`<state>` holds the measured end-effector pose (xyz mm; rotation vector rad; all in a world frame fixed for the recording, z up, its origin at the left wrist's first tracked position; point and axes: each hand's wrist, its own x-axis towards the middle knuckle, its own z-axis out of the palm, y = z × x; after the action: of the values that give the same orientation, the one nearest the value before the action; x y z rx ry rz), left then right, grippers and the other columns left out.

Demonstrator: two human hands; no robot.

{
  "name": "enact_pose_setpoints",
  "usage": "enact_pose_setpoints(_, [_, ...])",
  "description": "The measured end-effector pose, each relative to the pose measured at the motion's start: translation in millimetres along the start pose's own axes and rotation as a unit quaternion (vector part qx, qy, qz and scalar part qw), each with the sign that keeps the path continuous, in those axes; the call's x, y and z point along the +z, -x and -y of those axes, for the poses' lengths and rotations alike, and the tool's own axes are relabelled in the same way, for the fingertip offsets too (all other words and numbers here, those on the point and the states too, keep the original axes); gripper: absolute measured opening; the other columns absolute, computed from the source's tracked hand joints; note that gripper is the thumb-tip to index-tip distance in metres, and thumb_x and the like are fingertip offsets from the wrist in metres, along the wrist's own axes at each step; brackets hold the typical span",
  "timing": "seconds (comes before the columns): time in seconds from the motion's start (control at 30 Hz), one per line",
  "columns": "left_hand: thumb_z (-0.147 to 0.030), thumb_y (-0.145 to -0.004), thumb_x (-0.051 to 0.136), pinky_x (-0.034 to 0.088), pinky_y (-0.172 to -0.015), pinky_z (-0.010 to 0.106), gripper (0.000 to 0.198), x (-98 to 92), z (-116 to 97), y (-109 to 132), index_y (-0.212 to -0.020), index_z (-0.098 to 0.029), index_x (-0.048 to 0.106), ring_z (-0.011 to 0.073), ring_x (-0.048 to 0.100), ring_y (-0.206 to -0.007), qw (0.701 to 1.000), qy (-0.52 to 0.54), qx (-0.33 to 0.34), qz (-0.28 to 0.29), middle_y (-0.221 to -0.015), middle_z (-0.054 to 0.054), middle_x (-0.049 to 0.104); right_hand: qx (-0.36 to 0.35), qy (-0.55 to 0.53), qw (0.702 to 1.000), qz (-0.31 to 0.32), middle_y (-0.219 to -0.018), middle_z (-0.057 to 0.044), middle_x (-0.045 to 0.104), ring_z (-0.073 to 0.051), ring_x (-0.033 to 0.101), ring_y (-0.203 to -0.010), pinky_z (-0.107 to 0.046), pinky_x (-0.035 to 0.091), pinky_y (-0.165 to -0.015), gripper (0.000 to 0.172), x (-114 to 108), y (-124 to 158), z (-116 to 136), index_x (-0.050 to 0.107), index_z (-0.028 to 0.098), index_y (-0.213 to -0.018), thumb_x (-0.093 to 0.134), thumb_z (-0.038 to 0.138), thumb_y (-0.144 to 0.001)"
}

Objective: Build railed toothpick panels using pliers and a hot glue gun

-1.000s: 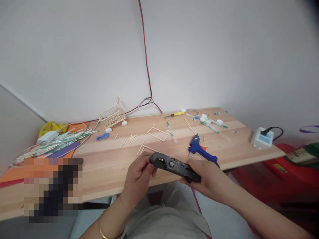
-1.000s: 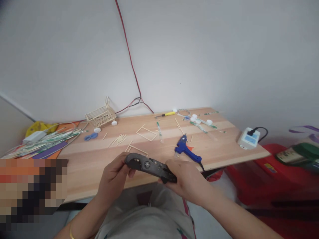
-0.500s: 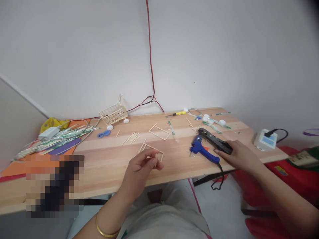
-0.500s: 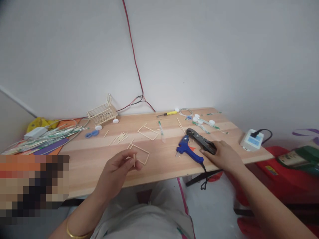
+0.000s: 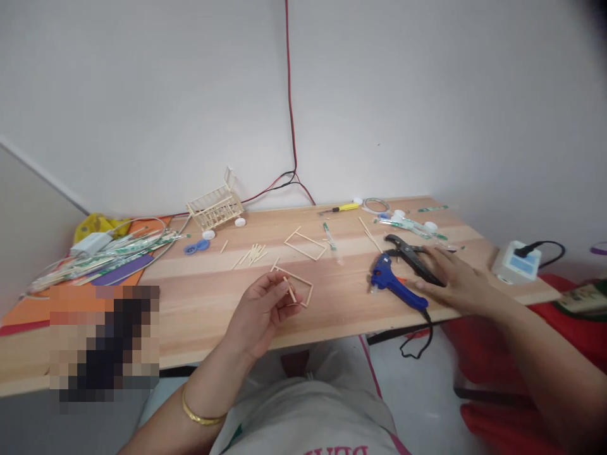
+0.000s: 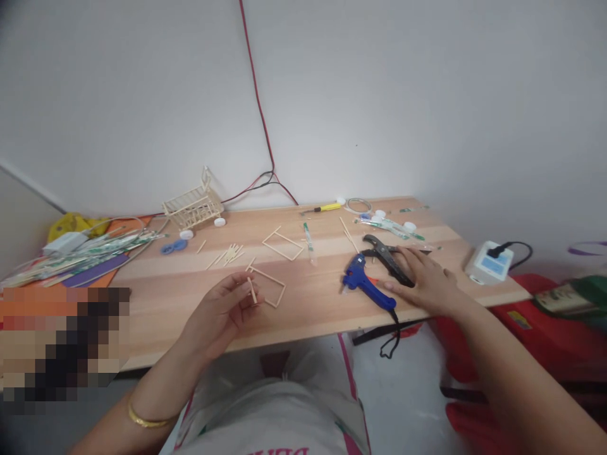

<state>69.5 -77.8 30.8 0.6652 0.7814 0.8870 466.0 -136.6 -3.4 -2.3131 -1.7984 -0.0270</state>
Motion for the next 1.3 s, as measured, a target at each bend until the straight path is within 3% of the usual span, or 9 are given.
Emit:
enact_pose_setpoints(0.1, [-0.025, -0.069, 0.076, 0.052, -0.054, 0.019, 0.026, -2.8, 0.5, -3.1, -0.083, -0.014, 0.058, 0.0086, 0.06, -0.056, 1.0, 0.003, -0.008, -0.013, -0.064, -0.001, 0.064, -0.047, -0.022, 0.997, -0.061, -0.13, -0.017, 0.053, -0.036, 0.049, -0.119, -0.049, 0.041, -0.097, 0.062, -15.6, 2.0, 17.8, 0.051, 0.018, -0.124, 0.054, 0.06, -0.078])
enact_pose_setpoints(0.23, [-0.027, -0.069, 0.076, 0.044, -0.046, 0.016, 0.024, 0.1, 10.2, 0.8, -0.079, -0.014, 0.059, 0.0071, 0.055, -0.052, 0.999, 0.015, -0.048, -0.007, -0.061, -0.002, 0.061, -0.175, -0.126, 0.962, -0.167, -0.1, -0.011, 0.066, -0.025, 0.061, -0.097, -0.039, 0.046, -0.089, 0.02, -37.5, 18.4, 89.5, 0.062, 0.021, -0.1, 0.05, 0.034, -0.091])
enact_pose_setpoints(0.47, [-0.026, -0.073, 0.073, 0.032, -0.044, 0.015, 0.02, 3.7, 34.2, 22.1, -0.074, -0.011, 0.06, 0.0035, 0.043, -0.049, 0.98, 0.101, -0.158, 0.059, -0.06, -0.003, 0.052, -0.515, -0.276, 0.811, 0.016, -0.094, -0.003, 0.068, -0.012, 0.059, -0.086, -0.031, 0.042, -0.085, 0.016, -16.3, 33.2, 205.8, 0.061, 0.024, -0.104, 0.051, 0.02, -0.093])
enact_pose_setpoints(0.6, [-0.032, -0.076, 0.069, 0.03, -0.044, 0.017, 0.023, -7.1, 31.4, 24.0, -0.068, -0.013, 0.058, 0.0043, 0.038, -0.046, 0.985, 0.067, -0.15, 0.057, -0.054, -0.004, 0.046, -0.534, -0.257, 0.805, 0.042, -0.09, 0.002, 0.067, -0.009, 0.054, -0.079, -0.03, 0.036, -0.088, 0.01, -9.5, 22.7, 221.7, 0.061, 0.025, -0.093, 0.052, 0.02, -0.092])
enact_pose_setpoints(0.7, [-0.037, -0.085, 0.057, 0.033, -0.047, 0.021, 0.025, -21.9, 23.7, 20.4, -0.071, -0.016, 0.062, 0.0081, 0.041, -0.047, 0.992, -0.12, -0.03, 0.019, -0.054, -0.002, 0.049, -0.547, -0.201, 0.812, 0.016, -0.086, 0.001, 0.063, -0.011, 0.051, -0.081, -0.032, 0.033, -0.088, 0.014, -6.6, 4.8, 225.6, 0.061, 0.024, -0.092, 0.049, 0.017, -0.093])
enact_pose_setpoints(0.77, [-0.032, -0.087, 0.053, 0.039, -0.055, 0.025, 0.02, -34.8, 19.3, 16.4, -0.082, -0.019, 0.067, 0.0126, 0.051, -0.058, 0.939, -0.321, 0.122, 0.0, -0.065, 0.002, 0.058, -0.543, -0.148, 0.827, -0.023, -0.086, -0.001, 0.061, -0.013, 0.049, -0.083, -0.033, 0.033, -0.086, 0.017, 0.0, -11.8, 228.1, 0.061, 0.023, -0.096, 0.046, 0.015, -0.094])
enact_pose_setpoints(0.87, [-0.022, -0.088, 0.05, 0.043, -0.067, 0.03, 0.02, -52.9, 18.2, 8.6, -0.095, -0.021, 0.069, 0.019, 0.057, -0.076, 0.78, -0.555, 0.289, 0.013, -0.081, 0.006, 0.064, -0.542, -0.077, 0.836, -0.044, -0.085, -0.003, 0.06, -0.014, 0.047, -0.082, -0.035, 0.031, -0.085, 0.02, 16.6, -36.2, 234.1, 0.061, 0.021, -0.098, 0.042, 0.016, -0.096])
enact_pose_setpoints(1.0, [-0.009, -0.084, 0.048, 0.044, -0.068, 0.035, 0.024, -62.4, 22.7, 0.4, -0.098, -0.017, 0.065, 0.0218, 0.054, -0.077, 0.641, -0.702, 0.309, 0.028, -0.087, 0.007, 0.064, -0.558, -0.052, 0.827, -0.041, -0.082, -0.003, 0.06, -0.015, 0.045, -0.079, -0.035, 0.03, -0.082, 0.023, 37.1, -53.7, 244.2, 0.062, 0.02, -0.093, 0.04, 0.018, -0.096])
enact_pose_setpoints(1.3, [-0.001, -0.083, 0.042, 0.047, -0.076, 0.037, 0.047, -63.4, 18.2, -1.1, -0.129, -0.011, 0.044, 0.0212, 0.052, -0.085, 0.597, -0.763, 0.233, 0.08, -0.096, 0.01, 0.059, -0.55, -0.061, 0.833, 0.002, -0.081, -0.003, 0.06, -0.015, 0.046, -0.08, -0.036, 0.031, -0.083, 0.027, 46.0, -55.2, 258.5, 0.063, 0.018, -0.082, 0.041, 0.019, -0.097])
